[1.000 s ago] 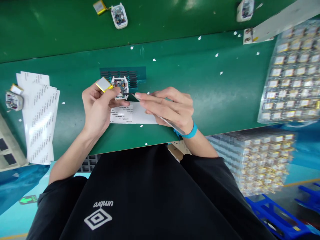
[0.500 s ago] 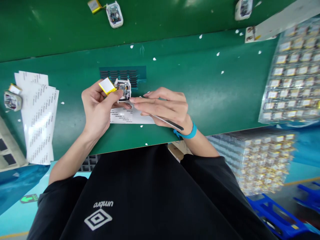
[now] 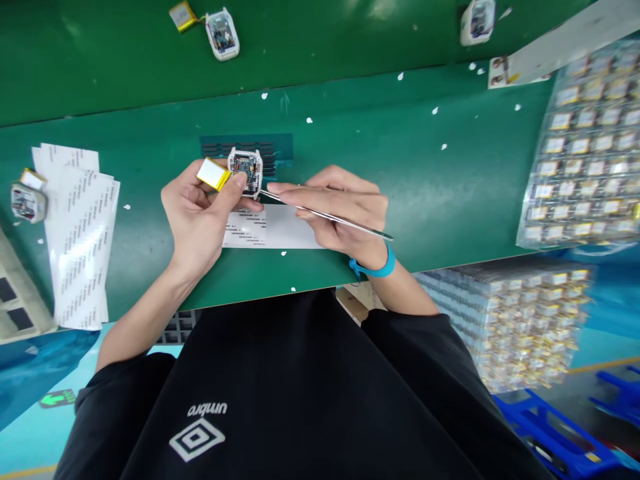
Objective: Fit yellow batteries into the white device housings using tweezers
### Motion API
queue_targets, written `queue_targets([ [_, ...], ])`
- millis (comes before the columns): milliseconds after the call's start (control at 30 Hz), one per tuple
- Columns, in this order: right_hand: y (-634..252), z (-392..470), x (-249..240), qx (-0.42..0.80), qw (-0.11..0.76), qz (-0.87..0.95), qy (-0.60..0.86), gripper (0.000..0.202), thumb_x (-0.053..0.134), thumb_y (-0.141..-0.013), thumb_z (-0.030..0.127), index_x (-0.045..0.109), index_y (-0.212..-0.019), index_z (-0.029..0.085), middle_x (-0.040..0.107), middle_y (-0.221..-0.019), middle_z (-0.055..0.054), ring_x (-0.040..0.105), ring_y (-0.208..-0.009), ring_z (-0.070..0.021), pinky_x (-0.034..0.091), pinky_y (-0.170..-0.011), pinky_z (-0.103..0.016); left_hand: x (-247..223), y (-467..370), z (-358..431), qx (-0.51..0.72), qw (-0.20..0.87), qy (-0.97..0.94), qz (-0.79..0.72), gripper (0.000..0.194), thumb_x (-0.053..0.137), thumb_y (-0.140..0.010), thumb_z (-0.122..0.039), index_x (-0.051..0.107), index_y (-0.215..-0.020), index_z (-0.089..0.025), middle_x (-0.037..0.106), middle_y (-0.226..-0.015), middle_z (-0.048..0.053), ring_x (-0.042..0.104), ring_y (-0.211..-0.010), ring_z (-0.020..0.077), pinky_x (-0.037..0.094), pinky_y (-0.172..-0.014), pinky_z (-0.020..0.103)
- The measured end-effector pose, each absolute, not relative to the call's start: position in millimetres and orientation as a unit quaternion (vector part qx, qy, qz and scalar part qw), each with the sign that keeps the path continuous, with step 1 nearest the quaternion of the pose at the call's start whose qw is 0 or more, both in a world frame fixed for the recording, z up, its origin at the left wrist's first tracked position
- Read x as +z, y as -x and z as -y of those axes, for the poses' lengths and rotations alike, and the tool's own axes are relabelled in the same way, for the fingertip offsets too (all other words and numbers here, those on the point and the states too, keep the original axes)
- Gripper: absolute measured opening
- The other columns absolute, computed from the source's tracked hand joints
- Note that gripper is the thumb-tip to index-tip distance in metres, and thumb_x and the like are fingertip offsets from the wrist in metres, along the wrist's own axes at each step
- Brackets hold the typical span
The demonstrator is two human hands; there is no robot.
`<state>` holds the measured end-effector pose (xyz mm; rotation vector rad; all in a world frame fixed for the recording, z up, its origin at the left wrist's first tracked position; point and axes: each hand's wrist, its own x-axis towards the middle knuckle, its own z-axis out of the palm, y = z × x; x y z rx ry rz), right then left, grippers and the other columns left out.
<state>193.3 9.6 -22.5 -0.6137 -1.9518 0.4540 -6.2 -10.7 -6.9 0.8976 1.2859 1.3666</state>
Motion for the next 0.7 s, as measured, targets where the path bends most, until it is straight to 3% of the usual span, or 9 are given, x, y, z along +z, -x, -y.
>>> queue_targets([
  [233,-196.7,-14.4,-34.9,0.195,0.468,0.829,0.235,0.036,0.059,-0.105,0.021,0.063,-0.141,0.028,0.079,-0.121,0.0,0.073,-0.095,-0.0139,0.066,-0.081,-0.033,-9.7,6.4,9.7,0.561,0.519,-0.363,-0.532,0.028,0.096,-0.076,-0.037,0.074,-0.087,-0.024,0.072,-0.081,-0.003,0.072,-0.059,0.0132,0.065,-0.059,0.029],
  [433,-197.6,-17.3,-32.7,0.171,0.505,0.808,0.252,0.037,0.06,-0.103,0.017,0.065,-0.139,0.027,0.08,-0.121,-0.001,0.072,-0.091,-0.0145,0.065,-0.078,-0.033,-2.2,11.0,5.1,0.541,0.562,-0.343,-0.523,0.035,0.099,-0.072,-0.04,0.072,-0.087,-0.023,0.076,-0.086,-0.002,0.076,-0.07,0.0144,0.069,-0.075,0.028],
  [700,-196.3,-20.1,-31.5,0.171,0.537,0.789,0.245,0.034,0.061,-0.103,0.016,0.068,-0.135,0.026,0.081,-0.116,-0.001,0.072,-0.089,-0.0127,0.064,-0.077,-0.03,-4.7,12.5,4.9,0.528,0.562,-0.341,-0.538,0.045,0.102,-0.063,-0.036,0.07,-0.091,-0.023,0.077,-0.086,-0.002,0.075,-0.066,0.0147,0.069,-0.069,0.027],
])
